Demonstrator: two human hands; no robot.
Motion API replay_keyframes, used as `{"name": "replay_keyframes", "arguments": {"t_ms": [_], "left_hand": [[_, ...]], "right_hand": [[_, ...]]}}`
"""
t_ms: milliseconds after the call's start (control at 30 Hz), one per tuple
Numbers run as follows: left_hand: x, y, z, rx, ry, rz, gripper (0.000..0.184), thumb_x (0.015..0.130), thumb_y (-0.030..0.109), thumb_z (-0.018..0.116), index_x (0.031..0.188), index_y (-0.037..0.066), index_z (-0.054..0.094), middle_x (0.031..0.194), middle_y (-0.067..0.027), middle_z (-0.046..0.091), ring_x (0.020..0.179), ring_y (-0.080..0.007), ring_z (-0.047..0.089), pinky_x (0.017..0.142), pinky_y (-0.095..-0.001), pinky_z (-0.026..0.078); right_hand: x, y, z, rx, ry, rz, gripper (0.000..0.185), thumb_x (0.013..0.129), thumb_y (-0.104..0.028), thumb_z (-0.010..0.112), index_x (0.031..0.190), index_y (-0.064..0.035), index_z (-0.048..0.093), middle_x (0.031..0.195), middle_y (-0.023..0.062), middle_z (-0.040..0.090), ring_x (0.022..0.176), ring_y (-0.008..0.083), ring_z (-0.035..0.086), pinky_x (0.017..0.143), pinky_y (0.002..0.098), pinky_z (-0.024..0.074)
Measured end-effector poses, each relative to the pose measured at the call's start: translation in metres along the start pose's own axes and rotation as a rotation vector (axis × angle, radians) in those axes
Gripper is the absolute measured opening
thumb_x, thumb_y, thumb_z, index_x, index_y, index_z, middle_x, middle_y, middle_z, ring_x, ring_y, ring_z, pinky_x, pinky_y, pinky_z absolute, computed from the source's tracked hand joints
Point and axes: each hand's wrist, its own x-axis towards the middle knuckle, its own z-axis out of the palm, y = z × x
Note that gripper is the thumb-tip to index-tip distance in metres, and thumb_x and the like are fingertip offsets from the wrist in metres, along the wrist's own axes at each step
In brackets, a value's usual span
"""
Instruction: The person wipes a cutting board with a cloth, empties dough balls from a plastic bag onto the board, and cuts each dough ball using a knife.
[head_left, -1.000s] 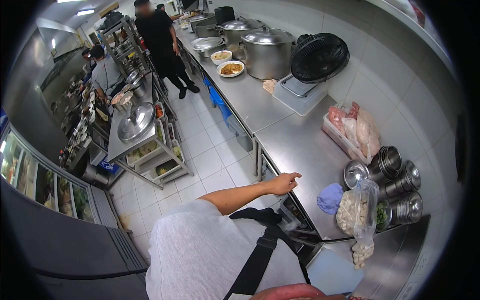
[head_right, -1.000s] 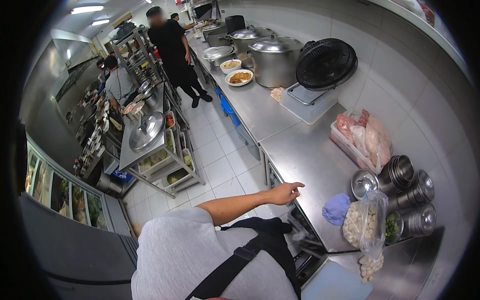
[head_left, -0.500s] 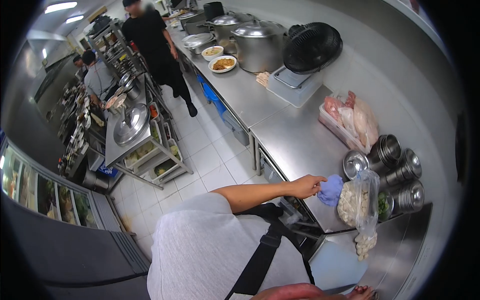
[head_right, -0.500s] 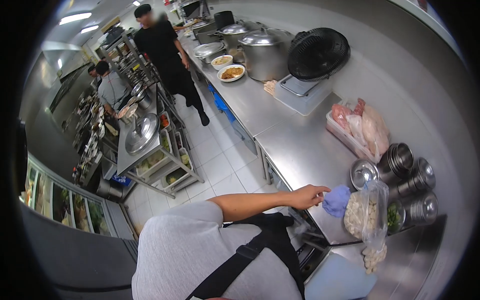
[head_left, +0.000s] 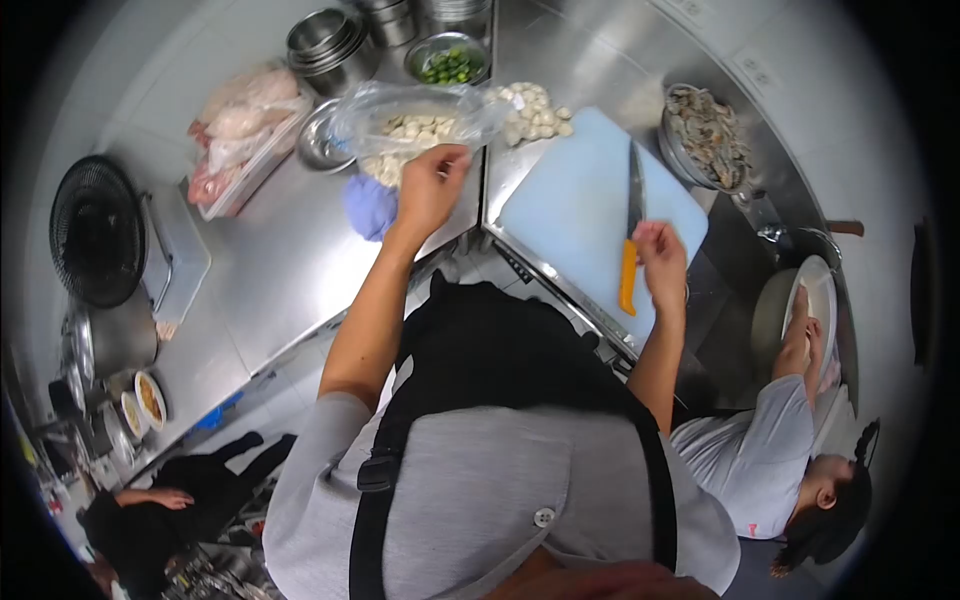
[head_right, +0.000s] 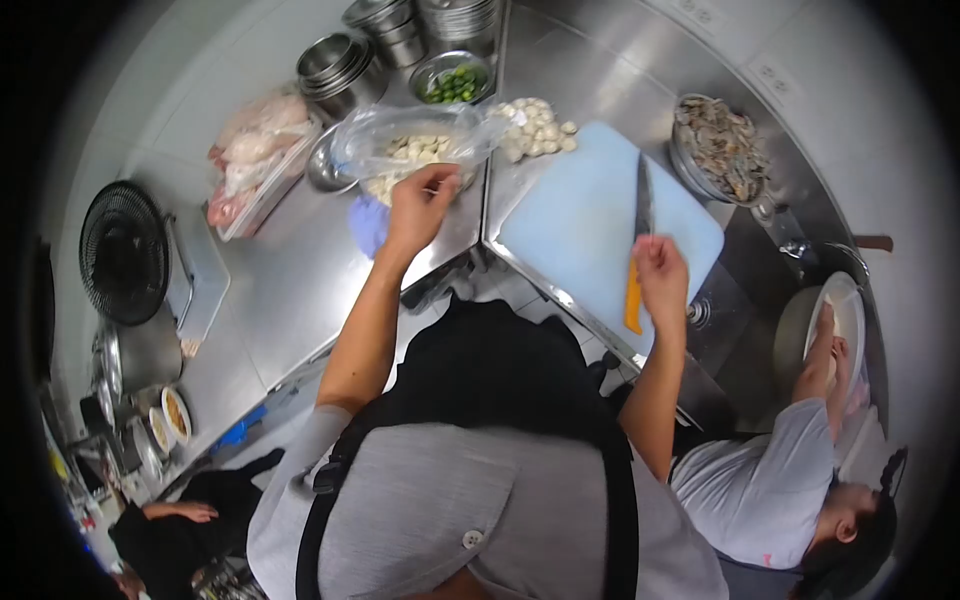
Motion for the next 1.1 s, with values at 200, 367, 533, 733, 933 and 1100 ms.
{"name": "replay_keyframes", "arguments": {"t_ms": [200, 367, 533, 733, 933, 1100], "left_hand": [[0.098, 0.002, 0.12, 0.234, -0.269, 0.315, 0.034, 0.093, 0.01, 0.07, 0.126, 0.006, 0.074, 0.114, -0.0212, 0.074, 0.103, -0.0344, 0.072, 0.087, -0.0411, 0.058], [0.149, -0.003, 0.185, 0.61, -0.275, 0.319, 0.044, 0.09, 0.013, 0.07, 0.134, 0.012, 0.071, 0.142, -0.0228, 0.059, 0.139, -0.0449, 0.048, 0.11, -0.0632, 0.04], [0.176, -0.025, 0.161, 1.078, -0.406, 0.349, 0.092, 0.081, 0.034, 0.082, 0.163, 0.02, 0.041, 0.161, -0.0209, 0.04, 0.149, -0.0497, 0.033, 0.118, -0.072, 0.025], [0.182, 0.008, 0.129, 0.987, -0.533, 0.215, 0.096, 0.075, 0.032, 0.086, 0.161, 0.027, 0.044, 0.16, -0.0183, 0.045, 0.149, -0.0499, 0.037, 0.12, -0.0626, 0.035], [0.214, 0.0, 0.134, 0.781, -0.245, 0.165, 0.063, 0.08, 0.029, 0.081, 0.141, 0.018, 0.067, 0.139, -0.0181, 0.065, 0.13, -0.0411, 0.061, 0.109, -0.0498, 0.051], [0.245, 0.0, 0.121, 0.531, -0.003, 0.134, 0.031, 0.086, 0.024, 0.072, 0.111, 0.008, 0.08, 0.106, -0.022, 0.078, 0.105, -0.0392, 0.074, 0.095, -0.0463, 0.057]], "right_hand": [[-0.048, 0.081, 0.005, -0.583, 0.167, 0.041, 0.037, 0.082, -0.015, 0.086, 0.108, -0.0057, 0.061, 0.104, 0.0184, 0.065, 0.104, 0.0364, 0.064, 0.092, 0.0466, 0.052], [-0.044, 0.069, 0.033, -0.612, 0.237, 0.133, 0.045, 0.082, -0.013, 0.085, 0.116, -0.0067, 0.056, 0.114, 0.0224, 0.063, 0.112, 0.0446, 0.062, 0.097, 0.0518, 0.0501], [-0.038, 0.082, 0.032, -0.535, 0.277, 0.127, 0.043, 0.084, -0.009, 0.082, 0.116, -0.0059, 0.053, 0.112, 0.0237, 0.064, 0.111, 0.0458, 0.062, 0.096, 0.0528, 0.0505], [-0.038, 0.075, 0.025, -0.52, 0.227, 0.117, 0.043, 0.084, -0.01, 0.082, 0.115, -0.0049, 0.053, 0.11, 0.0241, 0.066, 0.108, 0.0452, 0.065, 0.093, 0.0517, 0.0515], [-0.033, 0.072, 0.023, -0.52, 0.221, 0.169, 0.043, 0.084, -0.011, 0.082, 0.116, -0.0059, 0.053, 0.112, 0.0232, 0.067, 0.108, 0.0447, 0.066, 0.094, 0.0517, 0.0521], [-0.034, 0.069, 0.023, -0.525, 0.228, 0.15, 0.043, 0.083, -0.011, 0.082, 0.115, -0.0063, 0.053, 0.11, 0.0242, 0.067, 0.107, 0.0451, 0.067, 0.093, 0.0519, 0.0525]]}}
